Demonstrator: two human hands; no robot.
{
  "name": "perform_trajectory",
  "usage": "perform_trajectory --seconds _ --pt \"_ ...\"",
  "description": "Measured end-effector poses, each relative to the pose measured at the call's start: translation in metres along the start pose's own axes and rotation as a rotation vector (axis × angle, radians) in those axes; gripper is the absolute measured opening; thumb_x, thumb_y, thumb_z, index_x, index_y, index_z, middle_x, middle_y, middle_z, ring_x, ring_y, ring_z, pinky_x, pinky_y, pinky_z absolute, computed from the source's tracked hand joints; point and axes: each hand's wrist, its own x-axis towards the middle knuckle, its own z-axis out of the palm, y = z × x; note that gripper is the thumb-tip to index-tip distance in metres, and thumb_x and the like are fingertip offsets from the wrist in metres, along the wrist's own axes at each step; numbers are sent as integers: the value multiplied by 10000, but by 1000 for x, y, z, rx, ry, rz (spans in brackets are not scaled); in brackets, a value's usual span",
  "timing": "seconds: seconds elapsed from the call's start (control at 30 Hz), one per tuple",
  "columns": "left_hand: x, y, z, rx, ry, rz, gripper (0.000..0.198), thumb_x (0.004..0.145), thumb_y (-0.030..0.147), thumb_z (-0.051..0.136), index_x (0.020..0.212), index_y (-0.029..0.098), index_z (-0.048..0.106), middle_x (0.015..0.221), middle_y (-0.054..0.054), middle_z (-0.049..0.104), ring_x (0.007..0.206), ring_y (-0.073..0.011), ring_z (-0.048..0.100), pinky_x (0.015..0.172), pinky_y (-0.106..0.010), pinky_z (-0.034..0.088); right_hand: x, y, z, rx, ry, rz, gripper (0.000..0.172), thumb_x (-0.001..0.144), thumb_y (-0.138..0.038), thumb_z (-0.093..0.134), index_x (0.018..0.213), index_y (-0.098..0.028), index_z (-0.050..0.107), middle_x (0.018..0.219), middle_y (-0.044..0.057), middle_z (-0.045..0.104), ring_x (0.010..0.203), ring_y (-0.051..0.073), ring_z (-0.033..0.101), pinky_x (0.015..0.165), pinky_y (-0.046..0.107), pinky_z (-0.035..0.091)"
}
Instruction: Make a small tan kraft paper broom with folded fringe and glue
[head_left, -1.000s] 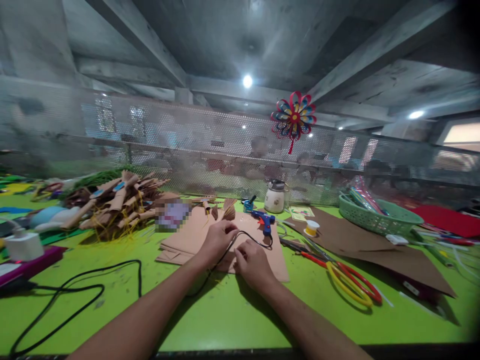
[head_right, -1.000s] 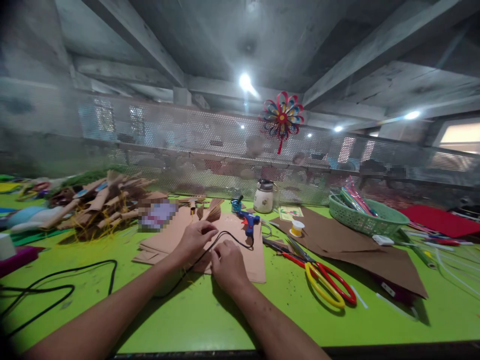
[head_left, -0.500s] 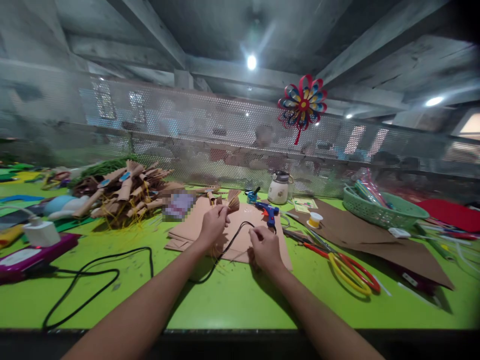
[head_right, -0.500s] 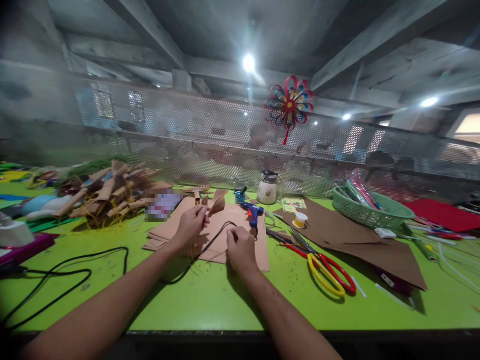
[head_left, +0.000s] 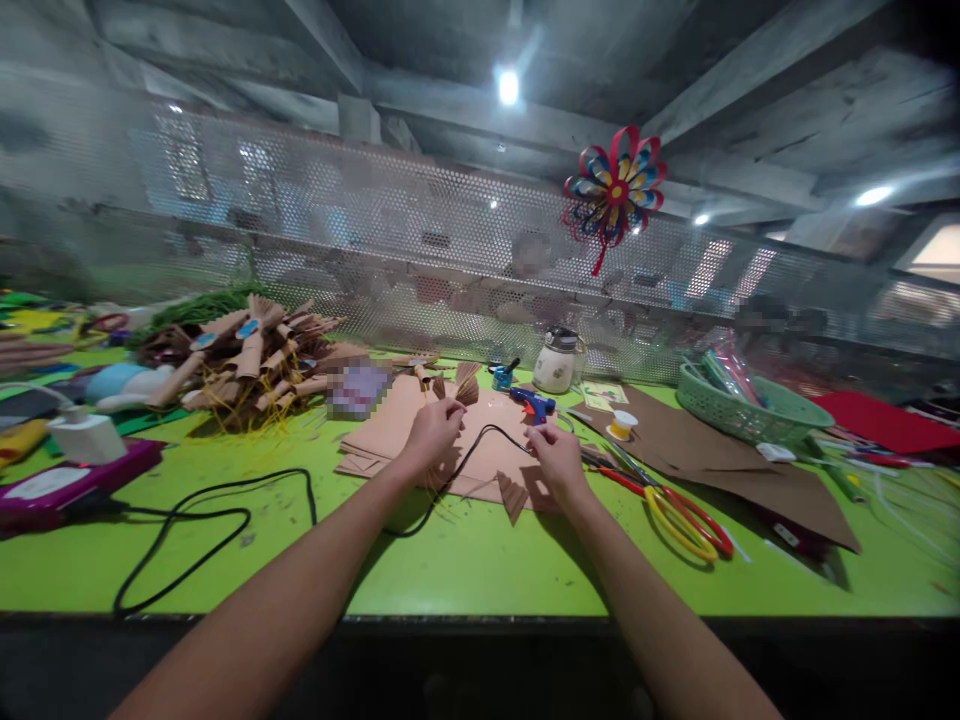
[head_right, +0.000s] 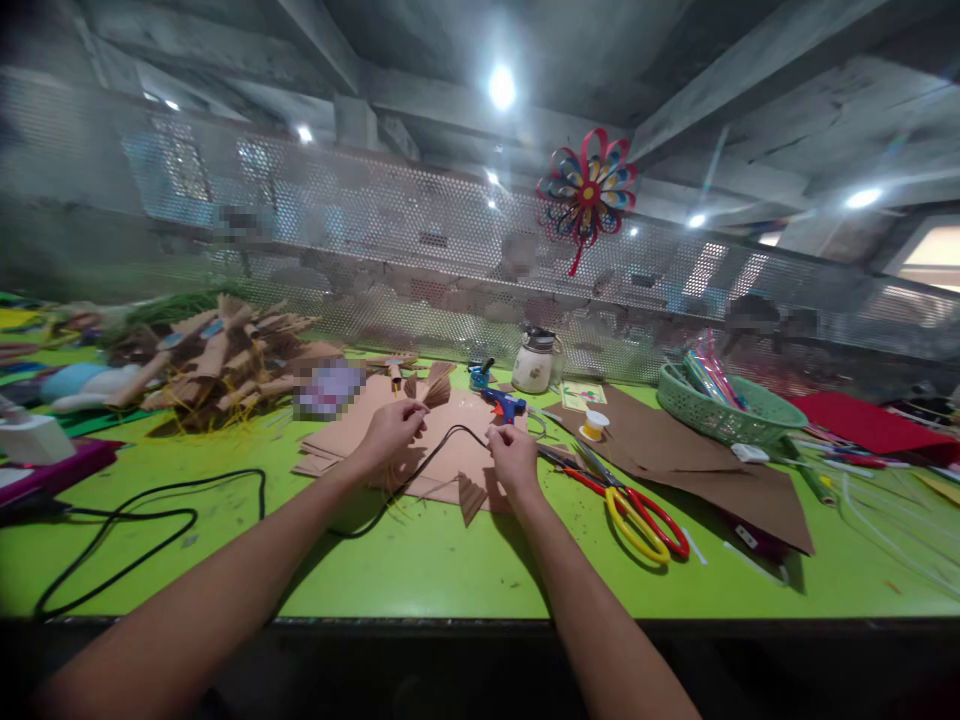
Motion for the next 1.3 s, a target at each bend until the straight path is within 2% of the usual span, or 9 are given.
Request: perform_trajectory --seconds 0.23,0.53,0.73,0.87,0.93,1.0,1.07,1.13,1.3 --pt "3 0 -4 64 -25 -17 274 827 253 400 924 139 630 697 -39 680 580 -121 608 560 -201 441 19 -11 3 -220 -303 -146 213 733 -284 558 598 -141 640 547 8 600 532 119 492 524 223 332" --pt "-3 -5 2 326 -116 26 194 763 219 496 764 159 680 756 -103 691 726 -196 623 651 -263 423 18 -13 20 -442 -437 -268 190 735 -162 526 597 -144 656 623 41 655 582 123 497 565 224 322" --pt "-9 3 -1 466 -231 47 175 708 290 569 728 166 690 758 -113 688 741 -222 617 630 -268 407 22 -10 3 -491 -567 -273 207 782 -188 512 778 -147 715 754 69 692 684 156 562 617 231 369" --pt "-14 14 -4 503 -286 63 179 697 297 570 737 173 693 746 -105 688 729 -218 614 610 -262 399 21 -10 -14 -502 -797 -311 267 776 -248 575 999 -155 689 823 66 681 709 158 574 623 229 398" --pt "-16 19 -5 517 -277 64 190 712 305 556 752 179 692 751 -104 688 734 -221 612 614 -268 397 21 -11 -19 -508 -913 -371 353 776 -246 591 1116 -166 637 901 76 655 757 161 570 666 241 415" --pt "-17 22 -5 528 -253 63 224 743 336 530 777 183 690 765 -106 688 741 -226 610 622 -277 396 22 -13 -20 -514 -975 -433 423 752 -242 627 1171 -187 600 947 78 618 804 170 556 708 259 423" --pt "-17 22 -5 533 -229 64 272 775 375 498 805 183 687 790 -108 687 750 -226 606 623 -280 391 22 -12 -18 -511 -1004 -455 419 724 -253 666 1135 -194 616 938 69 589 811 170 545 714 266 427" --pt "-16 20 -4 525 -211 67 307 797 400 472 822 181 686 807 -104 686 746 -216 600 614 -275 381 21 -9 -16 -486 -998 -421 333 715 -251 677 1040 -178 652 908 59 582 778 158 541 684 255 430" --pt "-17 19 0 413 -188 135 312 815 389 464 795 171 686 756 -77 678 669 -184 572 590 -265 363 10 2 -14 -359 -892 -312 154 761 -221 627 887 -147 676 838 51 635 732 143 564 640 233 433"
